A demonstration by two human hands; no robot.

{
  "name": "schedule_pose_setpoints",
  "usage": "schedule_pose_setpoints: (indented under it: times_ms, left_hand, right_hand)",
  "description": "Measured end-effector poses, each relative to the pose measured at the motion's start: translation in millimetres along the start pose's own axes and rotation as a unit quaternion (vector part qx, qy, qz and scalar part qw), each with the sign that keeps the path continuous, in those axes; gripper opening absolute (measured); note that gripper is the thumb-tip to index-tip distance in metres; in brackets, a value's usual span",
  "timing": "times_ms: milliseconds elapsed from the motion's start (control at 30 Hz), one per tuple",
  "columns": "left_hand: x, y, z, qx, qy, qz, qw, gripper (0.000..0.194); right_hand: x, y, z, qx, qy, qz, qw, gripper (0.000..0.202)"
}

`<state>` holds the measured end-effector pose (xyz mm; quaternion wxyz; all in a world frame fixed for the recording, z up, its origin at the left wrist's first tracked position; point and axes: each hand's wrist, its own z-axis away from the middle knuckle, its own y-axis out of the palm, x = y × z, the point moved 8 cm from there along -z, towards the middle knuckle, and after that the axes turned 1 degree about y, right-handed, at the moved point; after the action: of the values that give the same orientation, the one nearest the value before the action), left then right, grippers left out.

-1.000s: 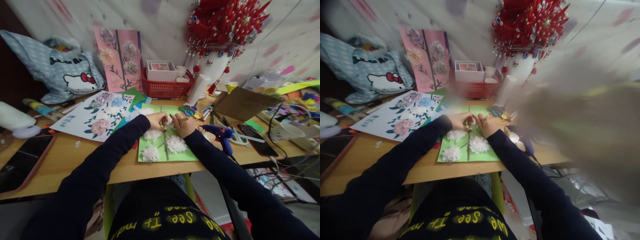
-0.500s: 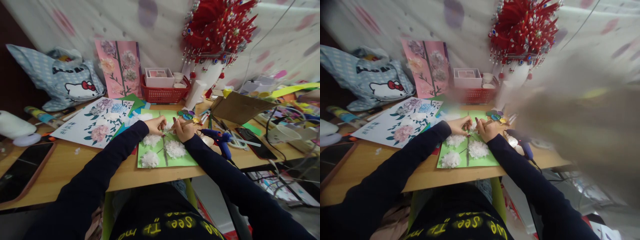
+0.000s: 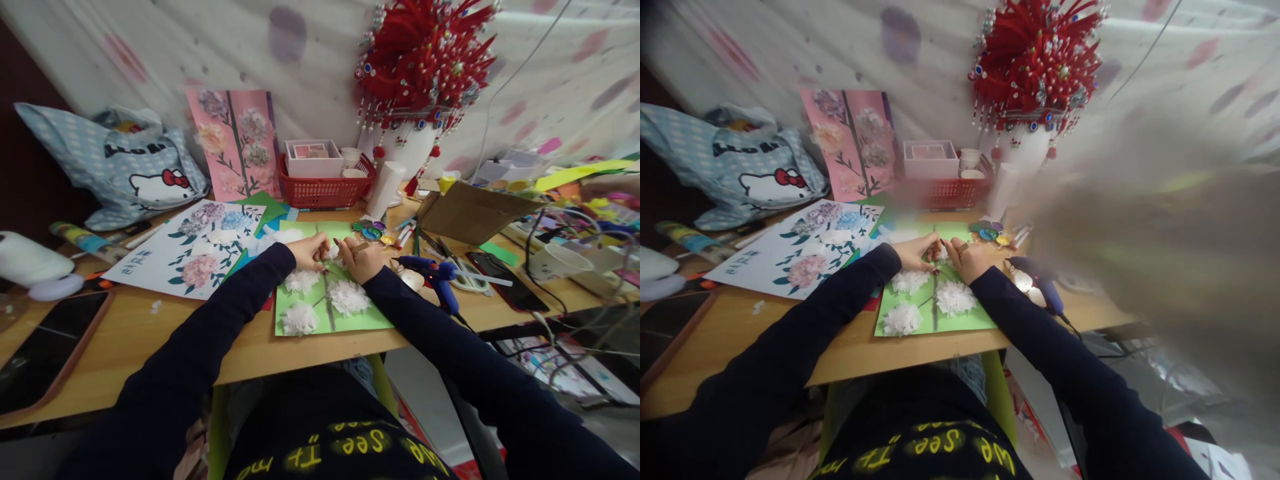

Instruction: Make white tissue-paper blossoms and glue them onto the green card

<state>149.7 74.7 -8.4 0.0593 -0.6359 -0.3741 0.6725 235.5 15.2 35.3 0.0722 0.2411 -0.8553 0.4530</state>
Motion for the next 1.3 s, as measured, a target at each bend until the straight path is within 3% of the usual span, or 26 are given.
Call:
schedule_pose_setpoints:
  times_ms: [100,200,267,333,433,533,667,800,900,1000,1300]
  left_hand:
    - [-0.7,0.7,0.8,0.001,-0.007,0.0,1.0,0.045]
    - [-1.7,1.1,1.7,-0.001,-0.012,-0.007,1.0,0.045]
    - [-2.5,0.0,2.7,-0.001,-0.017,-0.003,1.0,0.045]
    - [-4.1,-2.9,4.7,0.006,-0.031,0.007,0.999,0.041]
    - [-13.1,-17.8,9.0,-0.022,-0.058,-0.054,0.997,0.032]
    - [-38.1,-36.3,10.6,-0.106,-0.049,-0.171,0.978,0.03]
    - [-64.5,-20.6,-0.9,-0.11,-0.013,-0.239,0.965,0.039]
    - [-55.6,3.2,-18.3,-0.08,-0.035,-0.291,0.953,0.064]
    - [-43.9,10.3,-27.8,-0.052,-0.041,-0.287,0.956,0.05]
    - [-39.9,6.3,-31.9,-0.057,-0.039,-0.266,0.962,0.032]
    - [-35.9,0.6,-34.3,-0.065,-0.044,-0.198,0.977,0.027]
  right_hand:
    - [-11.8,-9.2,-1.2,-0.049,0.071,-0.12,0.989,0.052]
    - [-35.4,-22.0,1.9,-0.15,0.178,-0.275,0.933,0.054]
    - [-44.8,-30.2,4.8,-0.21,0.205,-0.329,0.898,0.055]
    - [-47.2,-37.1,6.4,-0.239,0.204,-0.341,0.886,0.056]
    - [-41.6,-44.0,6.4,-0.231,0.182,-0.319,0.901,0.06]
    - [-34.4,-52.8,5.3,-0.233,0.15,-0.277,0.92,0.063]
    - [-35.3,-64.8,3.8,-0.259,0.145,-0.222,0.929,0.06]
    - [-29.2,-73.4,2.6,-0.252,0.113,-0.182,0.944,0.055]
    - [-19.7,-76.6,2.4,-0.234,0.078,-0.153,0.957,0.054]
    - [-12.6,-76.0,1.1,-0.214,0.051,-0.118,0.968,0.053]
    - [-19.2,-47.4,-4.9,-0.106,0.088,-0.046,0.989,0.053]
